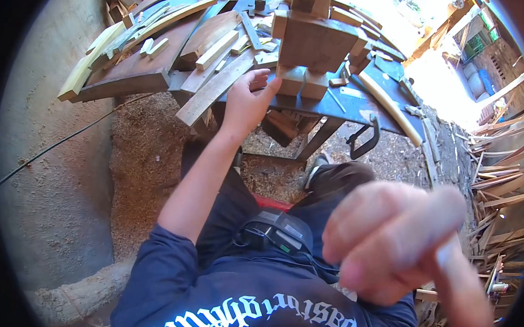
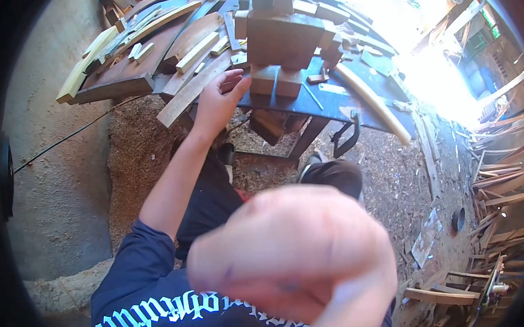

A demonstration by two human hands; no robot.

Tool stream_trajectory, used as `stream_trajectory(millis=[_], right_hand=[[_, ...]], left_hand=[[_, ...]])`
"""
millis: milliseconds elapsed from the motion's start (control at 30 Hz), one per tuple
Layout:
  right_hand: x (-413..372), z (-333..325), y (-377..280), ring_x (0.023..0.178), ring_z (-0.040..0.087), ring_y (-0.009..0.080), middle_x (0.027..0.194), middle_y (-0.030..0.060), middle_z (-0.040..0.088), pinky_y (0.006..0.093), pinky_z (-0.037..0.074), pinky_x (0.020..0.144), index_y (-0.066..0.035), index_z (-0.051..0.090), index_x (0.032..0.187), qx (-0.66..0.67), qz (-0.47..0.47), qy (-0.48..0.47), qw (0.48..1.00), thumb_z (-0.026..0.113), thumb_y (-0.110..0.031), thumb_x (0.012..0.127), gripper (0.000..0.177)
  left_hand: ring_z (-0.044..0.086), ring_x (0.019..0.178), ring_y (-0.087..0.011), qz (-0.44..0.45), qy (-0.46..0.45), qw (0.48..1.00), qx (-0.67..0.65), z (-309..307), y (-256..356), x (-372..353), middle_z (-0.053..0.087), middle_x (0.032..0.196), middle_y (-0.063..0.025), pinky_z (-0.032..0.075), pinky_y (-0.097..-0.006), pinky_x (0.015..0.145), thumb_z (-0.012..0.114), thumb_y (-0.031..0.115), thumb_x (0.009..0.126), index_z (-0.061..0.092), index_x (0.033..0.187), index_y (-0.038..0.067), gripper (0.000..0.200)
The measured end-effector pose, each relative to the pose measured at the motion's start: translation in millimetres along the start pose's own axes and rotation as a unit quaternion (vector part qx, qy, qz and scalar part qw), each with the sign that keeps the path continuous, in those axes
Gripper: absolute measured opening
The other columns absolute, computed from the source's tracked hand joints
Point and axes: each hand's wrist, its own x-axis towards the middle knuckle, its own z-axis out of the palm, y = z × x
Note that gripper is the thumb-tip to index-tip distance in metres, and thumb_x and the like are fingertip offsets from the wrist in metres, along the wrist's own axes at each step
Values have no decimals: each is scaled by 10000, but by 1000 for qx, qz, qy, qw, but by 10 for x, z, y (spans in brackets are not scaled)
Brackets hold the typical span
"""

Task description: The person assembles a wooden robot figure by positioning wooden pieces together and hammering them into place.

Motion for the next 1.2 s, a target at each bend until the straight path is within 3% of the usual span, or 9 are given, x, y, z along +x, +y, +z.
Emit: stream_trajectory(millis=[200,300,433,500,633,700,800,967,1200], right_hand=[[-60,120,-55,655,659,277,1002,107,607,373,595,521,-140,644,1285,55,-2,9,998,653,-82,973,317],[-4,151,180,661,663,260,967,96,627,368,584,529,-119,677,1220,80,-20,17,996,685,-63,932,293],[-48,95,620,676,673,211,864,72,676,353,549,577,-90,788,1076,14,91,-138,986,728,-4,834,264],[-523,152,1120,792,682,290,955,114,665,383,547,664,-121,755,1230,-13,161,-189,969,680,5,839,418],[-1459,43,1771,891,698,360,1017,160,698,459,568,790,-109,730,1192,-174,358,-382,834,633,-80,891,318],[-2160,24,2150,972,705,386,1084,185,719,484,559,862,-119,724,1217,-163,412,-365,819,640,-157,897,334],[-2223,101,2235,1044,699,407,1123,210,727,498,544,909,-128,713,1256,-222,513,-484,673,646,-207,890,380],[-2242,68,2435,1035,706,414,1088,237,736,500,550,911,-136,680,1330,-196,553,-435,683,643,-208,870,467],[-2273,-201,2616,982,724,380,1016,241,743,462,572,856,-93,649,1361,-151,653,-387,633,658,-179,847,521]], left_hand=[[655,1107,-133,-14,-25,998,-56,-363,90,-867,669,1168,-69,550,-271,929,713,121,996,658,1302,6,332],[696,1002,-141,10,5,1000,-10,-673,253,-955,695,1099,-85,571,-287,859,727,143,977,691,1244,9,301],[721,899,-147,51,36,995,82,-1002,388,-778,722,1050,-91,580,-296,762,734,145,961,733,1154,16,232],[716,904,-152,50,19,985,162,-1028,517,-601,724,1065,-95,581,-296,752,740,156,952,728,1163,14,255],[716,933,-212,78,-52,947,308,-879,504,-107,724,1107,-128,586,-328,802,774,216,910,703,1226,15,381],[715,994,-318,126,-55,914,383,-642,315,157,713,1162,-174,572,-393,902,802,287,872,684,1270,27,489],[698,1048,-349,98,-8,891,443,-332,170,429,698,1204,-181,544,-430,954,809,314,863,668,1285,22,533],[680,1061,-344,87,42,912,398,-196,8,580,684,1146,-134,552,-439,916,836,263,820,738,1109,106,343],[707,935,-201,113,57,974,186,-297,70,553,717,1063,-78,566,-363,798,842,252,855,688,1114,75,349]])
